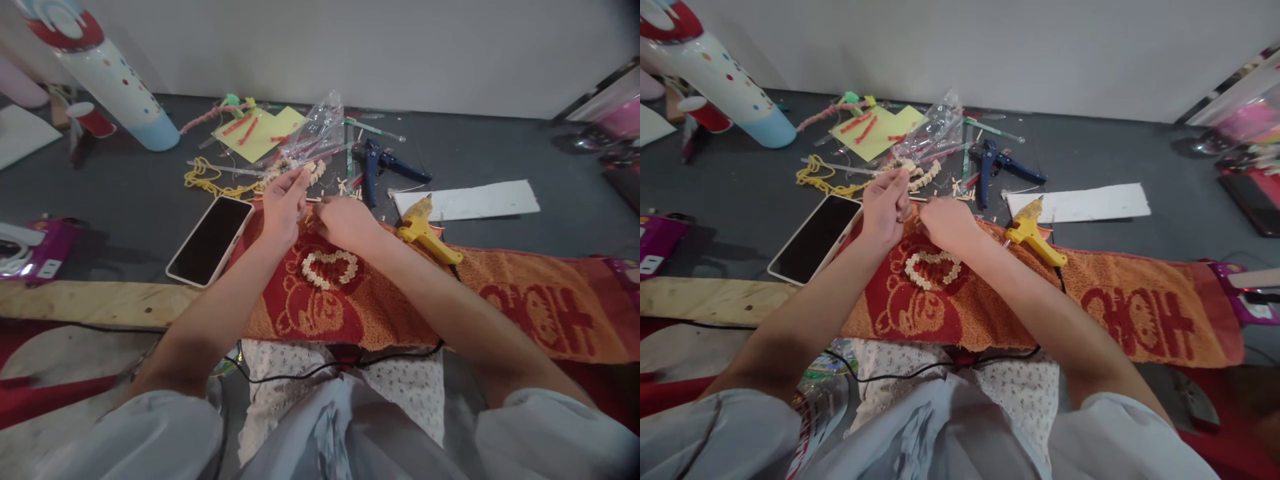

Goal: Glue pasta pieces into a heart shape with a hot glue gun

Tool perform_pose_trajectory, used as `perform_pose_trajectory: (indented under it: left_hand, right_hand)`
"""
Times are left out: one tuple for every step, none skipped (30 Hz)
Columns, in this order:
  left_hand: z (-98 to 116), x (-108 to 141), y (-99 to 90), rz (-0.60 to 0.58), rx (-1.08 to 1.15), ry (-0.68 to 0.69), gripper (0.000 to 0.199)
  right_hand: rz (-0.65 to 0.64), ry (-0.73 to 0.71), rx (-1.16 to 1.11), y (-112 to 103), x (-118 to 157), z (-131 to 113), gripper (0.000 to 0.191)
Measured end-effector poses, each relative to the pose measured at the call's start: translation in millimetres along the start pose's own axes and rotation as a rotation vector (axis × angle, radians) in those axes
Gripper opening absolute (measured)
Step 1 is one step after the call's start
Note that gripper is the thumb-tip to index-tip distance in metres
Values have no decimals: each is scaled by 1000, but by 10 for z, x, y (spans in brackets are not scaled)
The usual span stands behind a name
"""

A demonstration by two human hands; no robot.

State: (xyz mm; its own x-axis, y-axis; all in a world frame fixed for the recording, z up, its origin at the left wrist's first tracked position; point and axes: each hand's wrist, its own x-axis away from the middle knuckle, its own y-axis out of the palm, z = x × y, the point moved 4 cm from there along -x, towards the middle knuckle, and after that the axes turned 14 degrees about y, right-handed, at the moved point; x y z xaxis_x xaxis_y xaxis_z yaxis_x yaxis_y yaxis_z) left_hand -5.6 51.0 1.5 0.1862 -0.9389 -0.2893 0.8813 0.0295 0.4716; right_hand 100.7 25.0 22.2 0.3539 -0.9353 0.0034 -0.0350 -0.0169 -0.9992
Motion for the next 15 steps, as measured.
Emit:
perform_pose_trajectory:
  left_hand:
    - [3,3,5,0,2,-3,24]
    - [8,7,9,2,3,-6,23]
    - [14,11,14,5,2,-9,23]
    - [19,14,19,8,-2,-12,22]
    - [25,18,22,11,-10,-15,20]
    - [29,21,26,13,-20,-18,19]
    - [31,24,28,15,-31,-22,19]
    - [32,26,29,17,-40,-25,18]
    - [32,28,29,20,-46,-27,17]
    - [31,30,28,23,-51,-28,16]
    - [30,31,26,25,-55,-28,15]
    - [27,31,25,25,-59,-28,14]
    - [25,32,24,23,-63,-28,13]
    - [22,32,23,18,-66,-28,13]
    - [19,32,23,12,-69,-29,14]
  right_hand:
    - [-7,-11,2,-6,7,1,23]
    - [-15,-23,5,-10,13,3,23]
    - [-24,-32,7,-14,16,5,24]
    - [-30,-38,7,-17,18,8,25]
    - [-37,-45,4,-19,18,10,26]
    - [-42,-51,1,-20,16,12,27]
    - [-47,-53,-3,-22,12,14,28]
    - [-51,-56,-6,-23,7,14,29]
    - [-54,-58,-9,-24,1,14,30]
    - [-56,-60,-11,-26,-5,12,31]
    - [-58,-60,-15,-29,-11,11,31]
    - [-59,-60,-20,-31,-16,9,32]
    - [-60,-64,-26,-35,-19,6,32]
    - [-61,-71,-30,-38,-20,3,31]
    - [-62,-82,-32,-43,-17,-1,30]
